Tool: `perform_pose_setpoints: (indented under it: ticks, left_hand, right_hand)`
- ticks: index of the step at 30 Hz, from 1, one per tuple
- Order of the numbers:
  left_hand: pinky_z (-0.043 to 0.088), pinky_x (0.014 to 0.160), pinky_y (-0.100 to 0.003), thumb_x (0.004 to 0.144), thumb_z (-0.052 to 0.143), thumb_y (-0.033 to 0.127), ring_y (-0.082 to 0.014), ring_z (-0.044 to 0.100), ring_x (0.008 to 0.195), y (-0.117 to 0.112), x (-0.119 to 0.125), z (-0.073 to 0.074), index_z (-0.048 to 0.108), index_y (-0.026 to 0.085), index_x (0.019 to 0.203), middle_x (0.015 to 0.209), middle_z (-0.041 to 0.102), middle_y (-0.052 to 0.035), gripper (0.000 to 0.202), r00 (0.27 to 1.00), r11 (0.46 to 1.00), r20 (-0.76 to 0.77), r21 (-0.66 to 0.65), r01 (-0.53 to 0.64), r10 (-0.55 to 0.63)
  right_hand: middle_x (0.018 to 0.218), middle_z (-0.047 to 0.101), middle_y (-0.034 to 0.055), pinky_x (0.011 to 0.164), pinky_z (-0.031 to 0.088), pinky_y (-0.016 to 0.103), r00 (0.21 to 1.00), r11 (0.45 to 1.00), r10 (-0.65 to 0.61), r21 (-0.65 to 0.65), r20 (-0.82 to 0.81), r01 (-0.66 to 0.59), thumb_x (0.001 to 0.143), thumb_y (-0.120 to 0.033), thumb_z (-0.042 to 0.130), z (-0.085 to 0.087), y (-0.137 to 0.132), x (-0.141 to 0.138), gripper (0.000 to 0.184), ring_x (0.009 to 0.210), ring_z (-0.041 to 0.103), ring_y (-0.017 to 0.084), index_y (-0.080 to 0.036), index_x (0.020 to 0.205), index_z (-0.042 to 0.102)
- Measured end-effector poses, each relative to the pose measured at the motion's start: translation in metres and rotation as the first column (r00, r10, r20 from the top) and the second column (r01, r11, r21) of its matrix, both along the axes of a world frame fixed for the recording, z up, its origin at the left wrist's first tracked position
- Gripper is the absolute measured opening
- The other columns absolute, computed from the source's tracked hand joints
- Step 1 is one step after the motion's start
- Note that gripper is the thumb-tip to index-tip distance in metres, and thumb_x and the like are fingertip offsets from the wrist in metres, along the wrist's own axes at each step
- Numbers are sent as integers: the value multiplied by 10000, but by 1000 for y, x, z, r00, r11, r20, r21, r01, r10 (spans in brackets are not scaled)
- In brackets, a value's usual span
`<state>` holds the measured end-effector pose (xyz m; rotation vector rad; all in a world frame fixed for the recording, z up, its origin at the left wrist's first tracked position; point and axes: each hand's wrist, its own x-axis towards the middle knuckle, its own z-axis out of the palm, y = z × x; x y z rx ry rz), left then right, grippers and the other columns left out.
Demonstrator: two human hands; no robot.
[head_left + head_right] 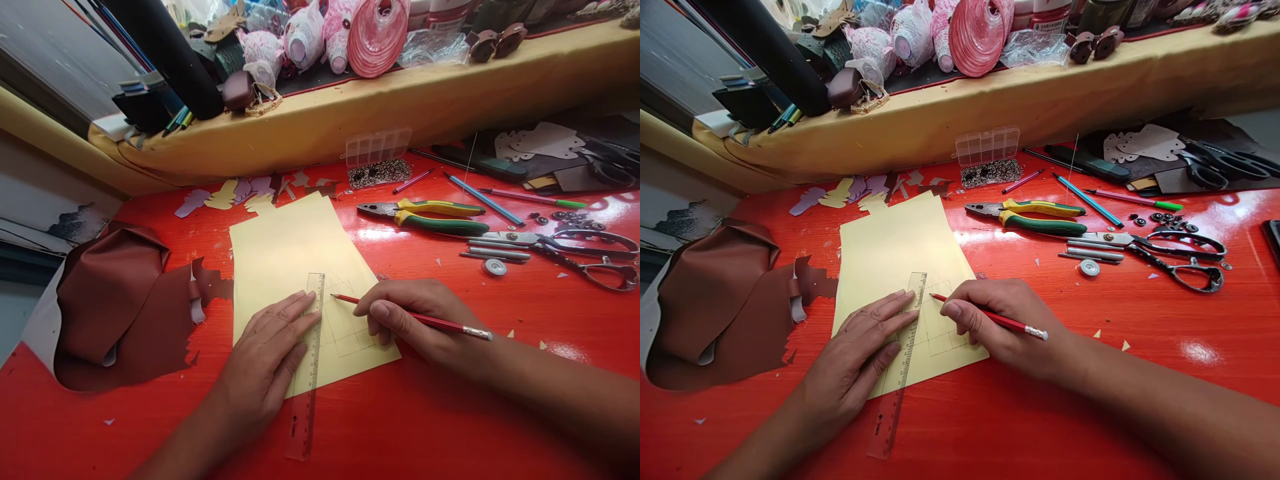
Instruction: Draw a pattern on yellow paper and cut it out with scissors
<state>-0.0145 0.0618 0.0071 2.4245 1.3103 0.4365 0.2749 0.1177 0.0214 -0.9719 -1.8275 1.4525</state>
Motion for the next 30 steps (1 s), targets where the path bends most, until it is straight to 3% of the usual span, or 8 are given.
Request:
perform_pose_setpoints:
  ticks: [10, 17, 25, 30]
  left_hand:
    - [475, 1222, -481, 1091, 465, 171, -262, 473, 1552, 0, 0, 1, 512, 336, 1558, 1658, 531, -28, 498, 1000, 1000, 11, -3, -8, 8]
    - [443, 1238, -489, 1106, 441, 166, -246, 434, 1574, -2, -1, -3, 485, 338, 1567, 1678, 504, -24, 494, 1000, 1000, 20, -7, -4, 4]
    - [445, 1237, -490, 1105, 438, 162, -250, 439, 1572, -2, -1, -6, 488, 322, 1573, 1668, 516, -44, 497, 999, 1000, 40, 10, 2, -3]
    - [462, 1223, -458, 1106, 448, 169, -242, 470, 1551, -2, 0, -4, 527, 302, 1539, 1645, 545, -50, 460, 999, 999, 47, 39, 1, -3]
  right_hand:
    - [749, 726, 43, 591, 544, 249, 1000, 1000, 4, 17, 13, -5, 1116, -564, 516, 2, 0, 1, 480, 647, 700, 164, -183, 973, 769]
    - [801, 762, 56, 573, 530, 245, 998, 995, 46, 90, 37, -49, 1110, -507, 552, 2, -1, 1, 410, 648, 708, 164, -170, 1127, 784]
    - [958, 779, 96, 624, 584, 269, 998, 998, 34, 59, 47, -37, 1121, -522, 517, 2, -1, -1, 434, 650, 739, 159, -166, 1170, 760]
    - [996, 781, 99, 620, 582, 267, 998, 996, 14, 85, 57, -19, 1122, -428, 528, 0, -1, -3, 346, 625, 731, 144, -165, 1166, 749]
